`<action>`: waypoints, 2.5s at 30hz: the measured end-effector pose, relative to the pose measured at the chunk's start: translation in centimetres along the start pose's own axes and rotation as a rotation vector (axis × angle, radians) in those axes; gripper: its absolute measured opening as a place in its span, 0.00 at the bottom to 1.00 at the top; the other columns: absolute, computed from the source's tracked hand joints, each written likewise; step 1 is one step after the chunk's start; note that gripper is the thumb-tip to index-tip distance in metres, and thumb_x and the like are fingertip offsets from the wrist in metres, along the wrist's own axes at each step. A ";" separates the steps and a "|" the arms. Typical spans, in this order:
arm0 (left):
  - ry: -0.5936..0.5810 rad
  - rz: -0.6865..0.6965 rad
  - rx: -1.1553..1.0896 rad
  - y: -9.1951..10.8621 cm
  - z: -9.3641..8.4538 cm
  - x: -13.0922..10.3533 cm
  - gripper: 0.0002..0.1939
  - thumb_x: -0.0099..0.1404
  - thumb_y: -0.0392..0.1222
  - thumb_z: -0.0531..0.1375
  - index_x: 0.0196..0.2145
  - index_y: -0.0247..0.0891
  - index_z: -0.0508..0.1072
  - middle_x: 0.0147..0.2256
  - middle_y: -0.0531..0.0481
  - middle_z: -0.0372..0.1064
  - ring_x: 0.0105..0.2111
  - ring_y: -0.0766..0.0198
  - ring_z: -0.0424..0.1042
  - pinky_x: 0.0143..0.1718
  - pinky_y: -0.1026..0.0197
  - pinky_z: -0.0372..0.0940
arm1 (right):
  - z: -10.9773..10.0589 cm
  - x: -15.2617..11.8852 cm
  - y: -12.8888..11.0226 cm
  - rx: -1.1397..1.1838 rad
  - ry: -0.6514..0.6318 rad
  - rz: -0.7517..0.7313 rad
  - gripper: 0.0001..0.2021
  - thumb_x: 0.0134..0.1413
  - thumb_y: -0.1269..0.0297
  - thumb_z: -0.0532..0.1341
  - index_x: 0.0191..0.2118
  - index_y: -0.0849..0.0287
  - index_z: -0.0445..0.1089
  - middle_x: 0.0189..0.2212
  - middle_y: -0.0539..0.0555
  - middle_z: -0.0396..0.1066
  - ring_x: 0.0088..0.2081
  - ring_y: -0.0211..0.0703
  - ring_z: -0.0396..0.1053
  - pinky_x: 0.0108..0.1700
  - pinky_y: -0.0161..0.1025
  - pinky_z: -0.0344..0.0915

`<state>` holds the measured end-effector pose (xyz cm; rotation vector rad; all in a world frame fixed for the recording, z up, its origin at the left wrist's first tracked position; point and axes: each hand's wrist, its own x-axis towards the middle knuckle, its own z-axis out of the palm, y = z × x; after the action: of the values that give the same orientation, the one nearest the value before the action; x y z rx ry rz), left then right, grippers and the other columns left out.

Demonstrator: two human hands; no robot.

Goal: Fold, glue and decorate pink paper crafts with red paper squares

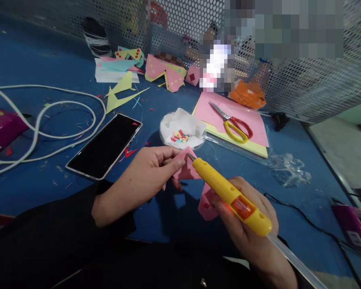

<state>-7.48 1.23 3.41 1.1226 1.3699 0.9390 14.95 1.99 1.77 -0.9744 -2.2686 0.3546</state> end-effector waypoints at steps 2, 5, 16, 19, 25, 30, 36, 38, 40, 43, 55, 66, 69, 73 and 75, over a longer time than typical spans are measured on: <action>0.002 -0.007 0.002 0.0 0.0 0.0 0.19 0.68 0.54 0.59 0.42 0.36 0.79 0.21 0.53 0.71 0.19 0.70 0.62 0.20 0.69 0.54 | 0.0 0.0 -0.1 0.008 -0.007 0.007 0.09 0.63 0.58 0.61 0.35 0.56 0.67 0.27 0.46 0.67 0.25 0.33 0.65 0.28 0.34 0.61; -0.001 -0.024 0.011 0.0 -0.1 -0.1 0.21 0.67 0.57 0.60 0.44 0.37 0.79 0.21 0.53 0.71 0.20 0.69 0.62 0.20 0.68 0.55 | -0.1 0.1 -0.2 0.025 -0.015 0.020 0.09 0.63 0.58 0.61 0.34 0.56 0.67 0.26 0.46 0.67 0.25 0.33 0.65 0.27 0.34 0.60; -0.001 -0.018 0.017 0.1 0.1 0.0 0.20 0.66 0.56 0.60 0.43 0.38 0.79 0.21 0.53 0.71 0.20 0.68 0.61 0.20 0.67 0.53 | 0.0 0.1 -0.2 0.030 -0.022 0.046 0.09 0.63 0.59 0.61 0.33 0.56 0.66 0.26 0.47 0.67 0.25 0.35 0.65 0.27 0.35 0.60; -0.006 -0.008 0.020 0.0 0.0 0.0 0.18 0.68 0.54 0.59 0.42 0.38 0.78 0.21 0.53 0.71 0.20 0.69 0.61 0.20 0.67 0.53 | -0.1 0.2 -0.4 0.034 -0.017 0.048 0.08 0.63 0.59 0.61 0.33 0.55 0.66 0.25 0.48 0.67 0.24 0.36 0.65 0.26 0.36 0.61; -0.006 0.001 0.024 -0.1 0.0 0.0 0.16 0.69 0.53 0.58 0.37 0.38 0.78 0.22 0.53 0.71 0.19 0.69 0.61 0.20 0.67 0.52 | 0.0 0.0 -0.5 0.042 -0.007 0.063 0.07 0.62 0.60 0.60 0.34 0.54 0.66 0.26 0.50 0.68 0.24 0.40 0.66 0.25 0.39 0.61; 0.000 -0.007 0.034 0.0 0.0 -0.1 0.17 0.70 0.54 0.57 0.38 0.39 0.78 0.21 0.52 0.71 0.19 0.69 0.61 0.20 0.67 0.53 | 0.0 -0.1 -0.4 0.040 -0.012 0.070 0.07 0.63 0.59 0.60 0.34 0.53 0.65 0.26 0.50 0.67 0.24 0.40 0.66 0.24 0.40 0.62; 0.005 0.004 0.046 0.0 0.0 -0.1 0.18 0.70 0.55 0.56 0.41 0.39 0.78 0.22 0.52 0.72 0.20 0.68 0.63 0.20 0.67 0.54 | 0.0 -0.2 -0.3 0.029 -0.005 0.071 0.07 0.63 0.59 0.60 0.35 0.53 0.65 0.26 0.50 0.68 0.25 0.40 0.66 0.25 0.40 0.63; 0.006 0.002 0.048 0.0 0.0 -0.1 0.18 0.69 0.55 0.57 0.42 0.39 0.79 0.21 0.52 0.71 0.19 0.68 0.62 0.19 0.67 0.53 | 0.0 -0.1 -0.3 0.029 -0.005 0.067 0.08 0.63 0.57 0.61 0.35 0.53 0.65 0.26 0.50 0.68 0.24 0.39 0.66 0.25 0.40 0.62; 0.009 0.000 0.049 0.0 0.0 -0.1 0.18 0.69 0.55 0.58 0.42 0.39 0.79 0.21 0.52 0.71 0.18 0.69 0.61 0.19 0.67 0.53 | 0.0 -0.1 -0.3 0.025 -0.007 0.070 0.08 0.63 0.57 0.61 0.34 0.53 0.65 0.26 0.49 0.68 0.24 0.39 0.66 0.25 0.39 0.62; 0.009 0.000 0.046 0.0 0.0 -0.1 0.17 0.69 0.54 0.58 0.42 0.39 0.79 0.20 0.53 0.71 0.18 0.69 0.61 0.19 0.68 0.53 | 0.0 0.0 -0.3 0.029 -0.005 0.072 0.08 0.63 0.58 0.60 0.35 0.53 0.65 0.25 0.49 0.67 0.24 0.39 0.66 0.25 0.39 0.63; 0.021 -0.003 0.054 0.1 0.0 -0.1 0.18 0.68 0.56 0.59 0.40 0.39 0.79 0.20 0.53 0.71 0.18 0.69 0.60 0.19 0.68 0.54 | -0.1 0.1 -0.2 0.003 -0.007 0.025 0.08 0.62 0.59 0.61 0.34 0.55 0.67 0.27 0.48 0.69 0.26 0.36 0.67 0.27 0.36 0.62; 0.054 0.065 0.073 0.0 -0.1 -0.1 0.14 0.70 0.50 0.58 0.37 0.38 0.78 0.23 0.53 0.72 0.21 0.69 0.66 0.19 0.69 0.55 | -0.4 0.1 -0.5 0.054 -0.012 0.026 0.06 0.62 0.62 0.62 0.35 0.57 0.67 0.27 0.47 0.68 0.27 0.34 0.66 0.30 0.35 0.62; 0.077 0.102 0.111 0.2 0.1 -0.2 0.13 0.70 0.48 0.58 0.36 0.38 0.78 0.22 0.55 0.71 0.19 0.71 0.64 0.19 0.69 0.54 | -0.4 0.3 -0.5 0.056 -0.022 0.018 0.04 0.63 0.63 0.61 0.36 0.56 0.67 0.27 0.47 0.67 0.26 0.34 0.66 0.29 0.35 0.61; 0.103 0.132 0.175 0.1 0.2 -0.3 0.15 0.70 0.47 0.58 0.29 0.38 0.76 0.23 0.55 0.72 0.22 0.70 0.69 0.26 0.68 0.61 | -0.3 0.3 -0.4 0.036 -0.027 -0.001 0.05 0.63 0.62 0.61 0.36 0.55 0.67 0.27 0.47 0.67 0.26 0.35 0.64 0.28 0.35 0.59; 0.120 0.155 0.229 0.0 0.2 -0.2 0.17 0.70 0.47 0.57 0.26 0.38 0.74 0.24 0.54 0.74 0.26 0.67 0.73 0.29 0.66 0.62 | -0.2 0.2 -0.3 0.009 -0.020 0.013 0.05 0.63 0.61 0.60 0.36 0.55 0.66 0.27 0.47 0.66 0.26 0.35 0.63 0.29 0.36 0.59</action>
<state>-7.32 0.98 3.42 1.3797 1.5335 0.9918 14.87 1.90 2.17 -0.9850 -2.2780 0.3820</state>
